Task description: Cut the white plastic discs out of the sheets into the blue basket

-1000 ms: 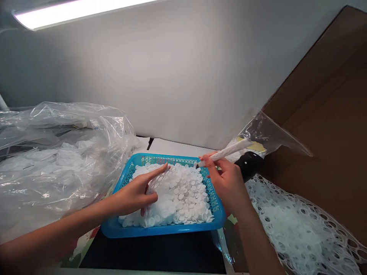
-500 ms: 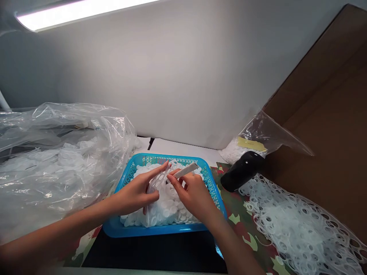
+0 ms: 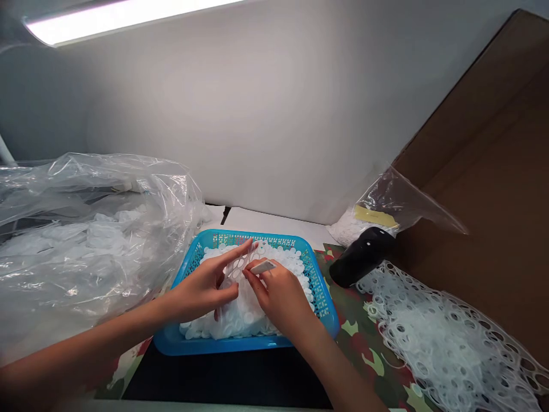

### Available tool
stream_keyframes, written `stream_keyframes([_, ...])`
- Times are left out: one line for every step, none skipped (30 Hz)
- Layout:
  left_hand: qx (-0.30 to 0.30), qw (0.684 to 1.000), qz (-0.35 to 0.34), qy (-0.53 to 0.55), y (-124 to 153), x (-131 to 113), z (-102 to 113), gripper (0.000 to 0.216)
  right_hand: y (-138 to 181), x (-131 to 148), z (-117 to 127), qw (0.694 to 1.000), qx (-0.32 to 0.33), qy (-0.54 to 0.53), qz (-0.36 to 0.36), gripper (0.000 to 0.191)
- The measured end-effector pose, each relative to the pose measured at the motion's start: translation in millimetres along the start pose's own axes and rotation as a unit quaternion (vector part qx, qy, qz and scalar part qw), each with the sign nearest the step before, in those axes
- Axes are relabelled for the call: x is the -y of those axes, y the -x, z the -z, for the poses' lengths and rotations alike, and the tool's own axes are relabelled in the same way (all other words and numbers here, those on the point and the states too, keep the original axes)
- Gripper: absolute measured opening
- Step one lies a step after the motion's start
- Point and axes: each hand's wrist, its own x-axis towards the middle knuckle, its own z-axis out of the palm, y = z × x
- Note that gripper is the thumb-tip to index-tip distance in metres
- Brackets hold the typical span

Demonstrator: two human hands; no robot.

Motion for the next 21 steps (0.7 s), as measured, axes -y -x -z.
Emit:
stream_keyframes([-0.01, 1.0, -0.007, 0.0, 0, 0, 0, 0.079, 1, 1, -1, 1.0, 0.003, 0.004, 0.005, 0.022])
stream_keyframes([-0.018, 1.0, -0.012, 0.0, 0, -1, -1, 0.079, 1, 2, -1, 1.0, 0.007, 0.007, 0.009, 0.022])
stream_keyframes([-0.021, 1.0, -0.015, 0.001, 0, -1, -1, 0.078, 1, 3, -1, 1.0, 0.01, 0.011, 0.011, 0.022])
stream_keyframes([-0.02, 1.0, -0.016, 0.002, 0, -2, -1, 0.077, 2, 4, -1, 1.0, 0.011, 0.013, 0.013, 0.023])
stream_keyframes([-0.016, 1.0, -0.016, 0.004, 0, -2, -1, 0.077, 2, 4, 0, 1.0, 0.01, 0.015, 0.015, 0.023])
stream_keyframes([-0.012, 1.0, -0.014, 0.005, 0, -2, -1, 0.078, 2, 4, 1, 1.0, 0.007, 0.017, 0.016, 0.023])
stream_keyframes([-0.008, 1.0, -0.012, 0.006, 0, -2, -1, 0.079, 1, 3, 4, 1.0, 0.001, 0.017, 0.016, 0.023])
stream_keyframes([-0.007, 1.0, -0.007, 0.008, 0, -2, -1, 0.079, 1, 3, 7, 1.0, -0.009, 0.016, 0.015, 0.023])
stream_keyframes([-0.007, 1.0, -0.002, 0.01, 0, -2, -1, 0.08, 0, 2, 10, 1.0, -0.02, 0.014, 0.013, 0.024])
stream_keyframes([-0.01, 1.0, 0.004, 0.012, 0, -2, 0, 0.079, 0, 0, 15, 0.999, -0.032, 0.011, 0.01, 0.025])
stream_keyframes([-0.012, 1.0, 0.01, 0.014, 0, -1, 0, 0.079, -1, -1, 19, 0.999, -0.044, 0.008, 0.007, 0.026])
stream_keyframes([-0.013, 1.0, 0.014, 0.016, 0, -1, 0, 0.079, -1, -2, 24, 0.998, -0.056, 0.005, 0.003, 0.027])
stream_keyframes([-0.013, 1.0, 0.016, 0.015, 0, -1, 0, 0.078, -1, -2, 28, 0.998, -0.066, 0.003, 0.0, 0.027])
stream_keyframes([-0.01, 1.0, 0.017, 0.014, 0, -1, 0, 0.079, -1, -3, 31, 0.997, -0.074, 0.002, -0.003, 0.027])
stream_keyframes([-0.007, 1.0, 0.018, 0.011, 0, -1, 0, 0.079, 0, -4, 34, 0.997, -0.079, 0.002, -0.005, 0.027])
stream_keyframes([-0.004, 1.0, 0.019, 0.007, -1, 0, 1, 0.079, 0, -4, 37, 0.997, -0.083, 0.002, -0.006, 0.027])
stream_keyframes([-0.001, 1.0, 0.022, 0.005, -1, 0, 1, 0.08, 1, -5, 39, 0.996, -0.086, 0.004, -0.008, 0.027])
stream_keyframes([0.001, 1.0, 0.024, 0.003, -1, 0, 1, 0.08, 1, -5, 41, 0.996, -0.088, 0.006, -0.01, 0.026])
stream_keyframes([0.003, 1.0, 0.027, 0.003, -1, 1, 1, 0.081, 2, -6, 43, 0.996, -0.091, 0.01, -0.013, 0.026])
stream_keyframes([0.006, 1.0, 0.029, 0.004, -1, 1, 1, 0.081, 2, -7, 45, 0.995, -0.095, 0.014, -0.018, 0.026])
stream_keyframes([0.008, 0.999, 0.031, 0.006, -1, 1, 1, 0.082, 2, -8, 47, 0.995, -0.099, 0.019, -0.023, 0.026])
